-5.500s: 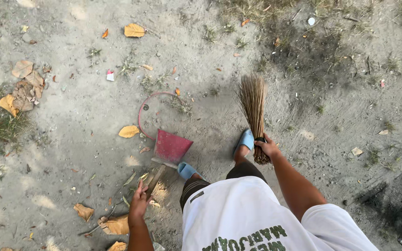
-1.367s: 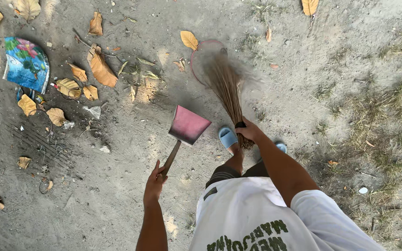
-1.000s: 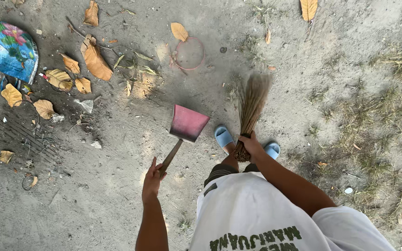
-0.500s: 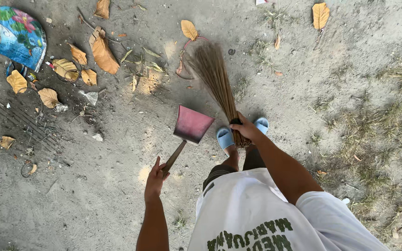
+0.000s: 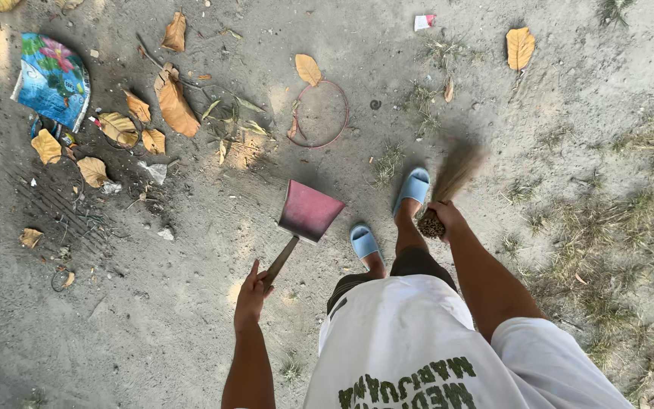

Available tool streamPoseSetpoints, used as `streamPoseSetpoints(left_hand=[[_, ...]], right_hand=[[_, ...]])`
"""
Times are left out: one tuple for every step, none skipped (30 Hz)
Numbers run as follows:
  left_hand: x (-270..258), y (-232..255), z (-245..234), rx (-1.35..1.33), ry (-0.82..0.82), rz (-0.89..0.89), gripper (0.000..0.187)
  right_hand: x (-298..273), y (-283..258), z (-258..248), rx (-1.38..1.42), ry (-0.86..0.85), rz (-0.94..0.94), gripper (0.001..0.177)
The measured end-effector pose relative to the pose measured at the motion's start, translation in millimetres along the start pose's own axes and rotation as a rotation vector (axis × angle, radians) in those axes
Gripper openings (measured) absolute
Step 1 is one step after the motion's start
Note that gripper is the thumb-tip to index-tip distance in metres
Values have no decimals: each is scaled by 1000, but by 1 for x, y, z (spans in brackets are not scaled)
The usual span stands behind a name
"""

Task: The person sweeps dirt, leaves, and debris across an outdoor ground area using a bundle-style broom and a dustpan held by hand.

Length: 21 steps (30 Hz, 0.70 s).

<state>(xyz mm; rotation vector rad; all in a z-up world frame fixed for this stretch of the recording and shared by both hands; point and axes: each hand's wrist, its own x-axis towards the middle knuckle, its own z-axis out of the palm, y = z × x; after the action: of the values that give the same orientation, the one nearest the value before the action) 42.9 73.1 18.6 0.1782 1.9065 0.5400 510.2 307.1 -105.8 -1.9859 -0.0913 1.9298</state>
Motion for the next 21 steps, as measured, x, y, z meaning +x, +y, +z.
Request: streamPoseSetpoints(left_hand=[[-7,6,4,-4,8,-3,58],[-5,19,10,-11,15,9,58],[-5,31,14,-11,24,19,58],[-9,38,20,-18,42,18,58],[-13,44,25,-24,59,17,58],[-16,50,30,-15,57,15,58],[-19,57,34,-59,86,17,57],[-15,68,41,-99,105,26,56],[-14,78,46,-86,93,32,56],[-13,85,52,-95,87,41,58],[-11,93,59,-105,81,50,59],[-11,101,65,-102,77,53,59],[-11,107,72,-83,86,53,58],[-9,115,78,-63,94,55,56],[-7,120,82,-60,87,59,56],[-3,127,88,-85,69,72,57],[3,135,93,-109,51,85,57],[6,141,98,-112,51,88,57],[10,149,103,-109,29,98,57],[10,155,105,-98,7,98,56],[11,162,109,-94,7,91,56]], right_hand=[[2,-3,10,-122,-91,26,45],[6,-15,22,-241,-186,34,50],[10,-28,36,-320,-257,-44,64],[11,-35,44,-402,-325,-114,80],[13,-46,48,-402,-331,-114,80],[13,-55,50,-401,-377,-83,82],[12,-62,47,-399,-424,-54,85],[12,-68,38,-384,-414,-58,85],[10,-72,28,-468,-394,-208,86],[8,-78,19,-560,-374,-361,88],[6,-84,4,-553,-366,-369,88],[1,-87,-17,-489,-306,-282,92],[-3,-88,-31,-425,-248,-195,96],[-5,-90,-44,-488,-140,-243,95],[-6,-93,-65,-549,-31,-290,94],[-5,-96,-81,-543,15,-334,94],[-2,-103,-93,-536,60,-379,94],[4,-113,-103,-537,60,-383,94],[10,-124,-111,-379,115,-285,91],[14,-127,-116,-219,171,-175,87],[20,-135,-116,-219,172,-167,87]])
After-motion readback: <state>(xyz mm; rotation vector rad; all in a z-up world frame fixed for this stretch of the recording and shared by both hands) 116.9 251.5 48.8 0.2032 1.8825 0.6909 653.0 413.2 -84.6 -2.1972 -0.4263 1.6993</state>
